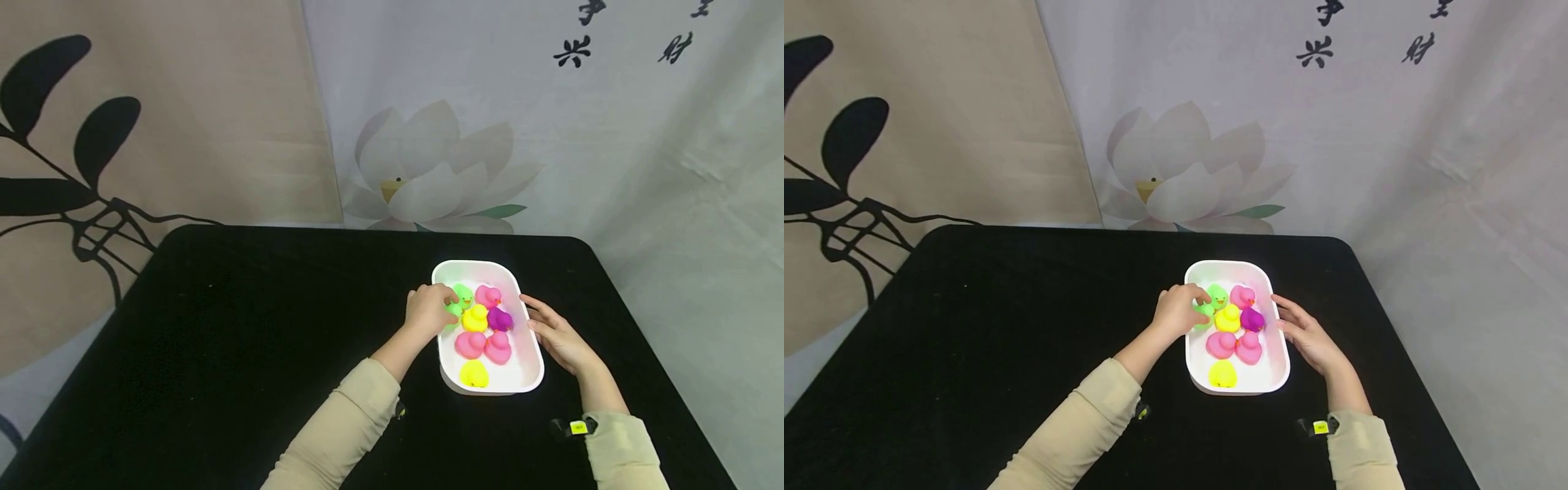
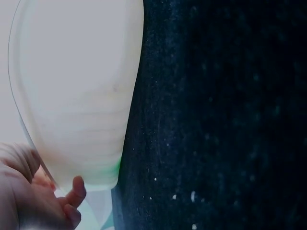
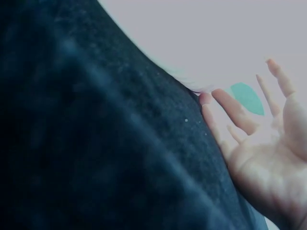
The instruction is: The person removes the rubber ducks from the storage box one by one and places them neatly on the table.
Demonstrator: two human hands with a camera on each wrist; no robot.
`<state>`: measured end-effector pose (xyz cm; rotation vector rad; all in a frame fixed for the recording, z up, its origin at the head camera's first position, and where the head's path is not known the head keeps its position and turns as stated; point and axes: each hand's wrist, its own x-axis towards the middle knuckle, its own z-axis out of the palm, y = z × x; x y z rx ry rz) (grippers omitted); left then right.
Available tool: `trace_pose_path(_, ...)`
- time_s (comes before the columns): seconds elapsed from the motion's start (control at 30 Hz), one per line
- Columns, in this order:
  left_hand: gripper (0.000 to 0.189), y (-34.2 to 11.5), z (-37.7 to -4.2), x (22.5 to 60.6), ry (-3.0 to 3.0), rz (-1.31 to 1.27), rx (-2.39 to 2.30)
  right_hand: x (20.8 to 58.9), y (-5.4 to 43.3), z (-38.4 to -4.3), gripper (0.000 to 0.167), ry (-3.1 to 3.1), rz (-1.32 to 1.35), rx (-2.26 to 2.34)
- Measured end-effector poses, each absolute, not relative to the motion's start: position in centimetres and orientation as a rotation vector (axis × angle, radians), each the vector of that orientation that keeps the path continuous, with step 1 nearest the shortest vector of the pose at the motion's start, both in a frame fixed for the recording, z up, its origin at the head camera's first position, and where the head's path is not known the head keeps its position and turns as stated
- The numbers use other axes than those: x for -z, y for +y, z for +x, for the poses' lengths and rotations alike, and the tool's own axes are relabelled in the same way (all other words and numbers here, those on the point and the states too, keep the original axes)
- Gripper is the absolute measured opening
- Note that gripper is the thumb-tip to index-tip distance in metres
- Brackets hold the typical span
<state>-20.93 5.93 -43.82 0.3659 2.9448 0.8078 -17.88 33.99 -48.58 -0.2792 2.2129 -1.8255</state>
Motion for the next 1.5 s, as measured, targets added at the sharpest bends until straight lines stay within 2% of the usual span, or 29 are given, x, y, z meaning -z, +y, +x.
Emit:
trace_pose_path(0.8, 0.028, 4.7, -20.6, 44.7, 2.965, 0.517, -1.144, 48.6, 34.1, -17.9, 0.055, 2.172, -0.303, 1.875)
trace_pose_path(1.27, 0.028, 3.2, -20.3, 44.4, 2.745, 0.611, -1.754, 48.8, 34.1, -17.9, 0.054, 2.169, -0.313, 1.88)
trace_pose_path(1.5, 0.028, 1.9, -20.5, 43.8, 2.691, 0.684, -1.855, 48.6, 34.0, -17.8, 0.054, 2.174, -0.287, 1.882)
